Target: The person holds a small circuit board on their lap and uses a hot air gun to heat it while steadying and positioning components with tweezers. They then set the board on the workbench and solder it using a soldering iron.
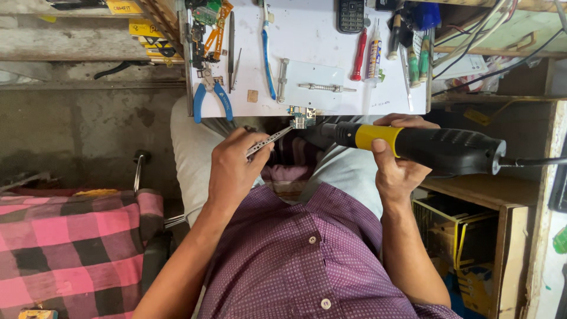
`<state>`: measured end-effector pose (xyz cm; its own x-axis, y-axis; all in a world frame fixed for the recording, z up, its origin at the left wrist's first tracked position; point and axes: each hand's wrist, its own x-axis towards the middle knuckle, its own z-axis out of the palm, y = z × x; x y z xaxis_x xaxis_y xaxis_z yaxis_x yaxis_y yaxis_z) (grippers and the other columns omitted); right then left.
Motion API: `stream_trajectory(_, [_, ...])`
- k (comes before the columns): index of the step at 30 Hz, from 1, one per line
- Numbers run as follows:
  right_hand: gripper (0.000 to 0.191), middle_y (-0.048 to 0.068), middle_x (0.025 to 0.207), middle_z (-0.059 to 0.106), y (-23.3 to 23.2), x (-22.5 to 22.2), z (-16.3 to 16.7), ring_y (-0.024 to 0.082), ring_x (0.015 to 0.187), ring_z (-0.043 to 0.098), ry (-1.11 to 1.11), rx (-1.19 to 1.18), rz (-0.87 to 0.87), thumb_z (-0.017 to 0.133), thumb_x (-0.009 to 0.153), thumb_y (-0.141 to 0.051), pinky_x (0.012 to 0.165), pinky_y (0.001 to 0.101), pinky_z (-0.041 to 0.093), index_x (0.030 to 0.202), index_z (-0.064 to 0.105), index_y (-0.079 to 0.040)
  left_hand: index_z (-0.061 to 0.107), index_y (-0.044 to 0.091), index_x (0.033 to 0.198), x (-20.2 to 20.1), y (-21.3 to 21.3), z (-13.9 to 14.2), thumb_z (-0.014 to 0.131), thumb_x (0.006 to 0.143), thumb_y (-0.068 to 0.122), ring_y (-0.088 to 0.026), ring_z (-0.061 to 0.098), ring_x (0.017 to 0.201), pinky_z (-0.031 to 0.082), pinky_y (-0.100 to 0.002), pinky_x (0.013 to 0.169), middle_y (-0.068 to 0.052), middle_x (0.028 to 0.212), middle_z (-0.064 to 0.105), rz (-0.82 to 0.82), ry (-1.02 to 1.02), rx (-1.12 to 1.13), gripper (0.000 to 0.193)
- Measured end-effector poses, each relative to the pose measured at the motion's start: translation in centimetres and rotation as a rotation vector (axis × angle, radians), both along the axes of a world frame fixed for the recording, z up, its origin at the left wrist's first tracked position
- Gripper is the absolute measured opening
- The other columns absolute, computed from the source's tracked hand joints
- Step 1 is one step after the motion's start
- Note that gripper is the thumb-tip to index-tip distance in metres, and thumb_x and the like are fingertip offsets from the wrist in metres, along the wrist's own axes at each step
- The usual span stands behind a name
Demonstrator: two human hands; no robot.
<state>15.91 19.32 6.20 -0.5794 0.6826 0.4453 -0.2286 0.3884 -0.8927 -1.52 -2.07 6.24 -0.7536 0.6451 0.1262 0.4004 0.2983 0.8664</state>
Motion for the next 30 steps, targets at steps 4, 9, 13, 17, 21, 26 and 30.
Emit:
stream_trajectory(4, [0.043, 0.010, 0.115, 0.057, -0.2, -0.2, 0.2, 0.029, 0.106, 0.068, -0.003, -0.006, 0.018, 0.082, 0.102, -0.016, 0.093, 0.0375, 0.054, 0.126, 0.049, -0.003, 0.074, 0.003, 0.102, -0.3, 0.3, 0.3, 0.076, 0.090, 0.009, -0.022, 0.068, 0.070, 0.054, -0.033, 0.062, -0.010, 0.087, 0.067, -0.041, -0.015, -0.006, 0.014])
stream_trajectory(9, [0.042, 0.014, 0.113, 0.060, -0.3, -0.6, 0.6, 0.027, 0.104, 0.068, -0.021, -0.032, 0.033, 0.082, 0.100, -0.014, 0.095, 0.0370, 0.055, 0.125, 0.050, -0.003, 0.076, 0.003, 0.102, -0.8, 0.7, 0.4, 0.077, 0.089, 0.009, -0.024, 0.066, 0.065, 0.052, -0.036, 0.060, -0.010, 0.083, 0.065, -0.060, 0.016, -0.075, 0.015])
stream_trajectory(13, [0.041, 0.014, 0.112, 0.060, -0.3, -0.6, 0.8, 0.027, 0.104, 0.068, -0.024, -0.037, 0.035, 0.082, 0.100, -0.014, 0.093, 0.0357, 0.054, 0.122, 0.049, -0.003, 0.076, 0.003, 0.101, -1.1, 0.9, 0.5, 0.078, 0.087, 0.008, -0.027, 0.065, 0.067, 0.051, -0.039, 0.062, -0.012, 0.082, 0.062, -0.081, 0.096, -0.072, 0.014])
stream_trajectory(17, [0.041, 0.014, 0.113, 0.061, -0.3, -0.6, 0.8, 0.026, 0.105, 0.068, -0.030, -0.033, 0.036, 0.082, 0.100, -0.015, 0.093, 0.0355, 0.053, 0.121, 0.049, -0.002, 0.075, 0.002, 0.102, -1.4, 1.0, 0.7, 0.078, 0.087, 0.009, -0.028, 0.066, 0.069, 0.052, -0.039, 0.063, -0.011, 0.085, 0.063, -0.110, 0.118, -0.043, 0.017])
stream_trajectory(21, [0.041, 0.014, 0.113, 0.061, -0.3, -0.5, 0.8, 0.026, 0.105, 0.068, -0.033, -0.040, 0.037, 0.082, 0.101, -0.014, 0.097, 0.0362, 0.055, 0.122, 0.049, -0.002, 0.075, 0.003, 0.103, -1.6, 1.1, 1.0, 0.078, 0.088, 0.009, -0.028, 0.065, 0.069, 0.052, -0.039, 0.063, -0.012, 0.087, 0.062, -0.133, 0.131, -0.097, 0.016])
stream_trajectory(26, [0.044, 0.014, 0.114, 0.060, -0.4, -0.4, 0.8, 0.026, 0.105, 0.067, -0.046, -0.030, 0.035, 0.083, 0.100, -0.015, 0.097, 0.0363, 0.056, 0.127, 0.050, -0.003, 0.076, 0.003, 0.102, -1.6, 1.4, 1.2, 0.077, 0.088, 0.009, -0.030, 0.066, 0.074, 0.053, -0.040, 0.067, -0.012, 0.088, 0.061, -0.150, 0.183, -0.114, 0.015])
stream_trajectory(30, [0.043, 0.013, 0.115, 0.059, -0.6, -0.5, 0.7, 0.026, 0.106, 0.067, -0.050, -0.003, 0.044, 0.082, 0.100, -0.014, 0.097, 0.0369, 0.057, 0.126, 0.050, -0.003, 0.076, 0.003, 0.103, -1.7, 1.4, 0.9, 0.078, 0.088, 0.008, -0.030, 0.066, 0.075, 0.053, -0.040, 0.067, -0.012, 0.088, 0.061, -0.144, 0.159, -0.106, 0.016])
